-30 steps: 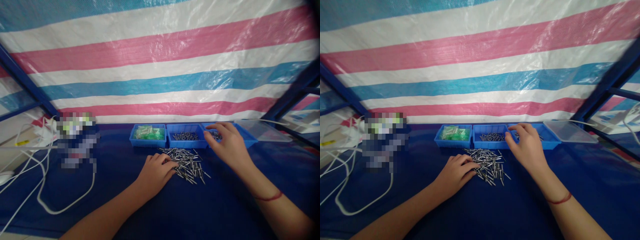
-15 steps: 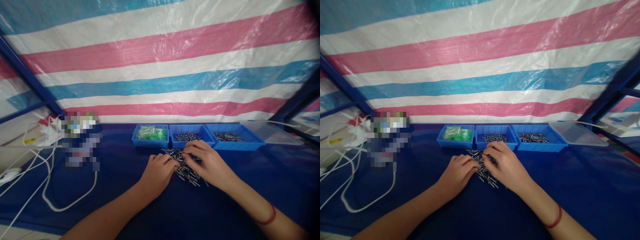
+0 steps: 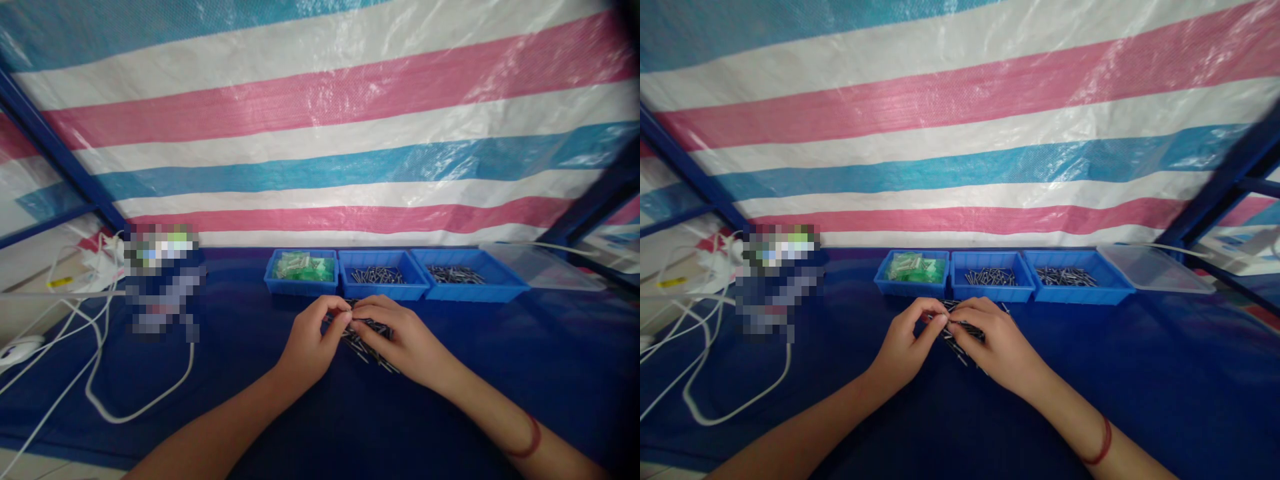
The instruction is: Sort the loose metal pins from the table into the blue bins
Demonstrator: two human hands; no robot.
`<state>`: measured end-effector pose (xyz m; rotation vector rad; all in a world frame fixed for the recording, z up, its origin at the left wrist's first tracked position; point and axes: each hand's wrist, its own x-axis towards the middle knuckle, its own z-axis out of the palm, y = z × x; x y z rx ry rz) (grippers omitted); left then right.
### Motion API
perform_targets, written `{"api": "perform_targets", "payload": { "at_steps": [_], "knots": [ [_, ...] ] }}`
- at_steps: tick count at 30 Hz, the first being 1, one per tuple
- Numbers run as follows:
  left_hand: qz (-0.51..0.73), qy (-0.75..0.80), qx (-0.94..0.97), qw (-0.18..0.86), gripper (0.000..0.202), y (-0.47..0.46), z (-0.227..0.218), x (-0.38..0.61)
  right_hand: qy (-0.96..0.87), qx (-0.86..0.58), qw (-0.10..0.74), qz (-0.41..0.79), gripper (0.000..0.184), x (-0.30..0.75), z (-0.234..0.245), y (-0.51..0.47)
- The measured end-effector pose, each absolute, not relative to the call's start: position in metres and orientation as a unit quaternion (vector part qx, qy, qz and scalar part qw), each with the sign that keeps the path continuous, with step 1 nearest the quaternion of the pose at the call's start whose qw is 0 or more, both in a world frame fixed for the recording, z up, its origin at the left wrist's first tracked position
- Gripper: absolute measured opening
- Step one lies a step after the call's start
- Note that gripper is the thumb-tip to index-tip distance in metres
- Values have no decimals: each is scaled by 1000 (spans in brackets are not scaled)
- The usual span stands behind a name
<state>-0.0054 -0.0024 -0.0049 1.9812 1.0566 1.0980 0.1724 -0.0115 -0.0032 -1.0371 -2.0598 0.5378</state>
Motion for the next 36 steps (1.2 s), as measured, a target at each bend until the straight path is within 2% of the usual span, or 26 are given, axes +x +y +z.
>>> {"api": "perform_targets", "payload": {
  "at_steps": [4,13,24,29,33,36],
  "knots": [
    [434,416,715,357,15,-1,-8,-4,-786,-401,396,255,13,170,-4,-12],
    [423,414,710,381,13,-1,-9,-5,-784,-400,394,263,11,169,-3,-14],
    [436,398,727,351,11,-2,-5,-4,-740,-431,435,278,9,172,-3,-12],
    [421,413,731,343,13,0,-8,-4,-712,-450,461,279,15,174,-2,-11],
    [379,403,783,284,17,-2,-9,-5,-709,-467,476,228,19,190,3,-3],
    [322,384,839,213,26,-5,-9,-6,-672,-553,481,104,23,223,9,9]
  ]
}}
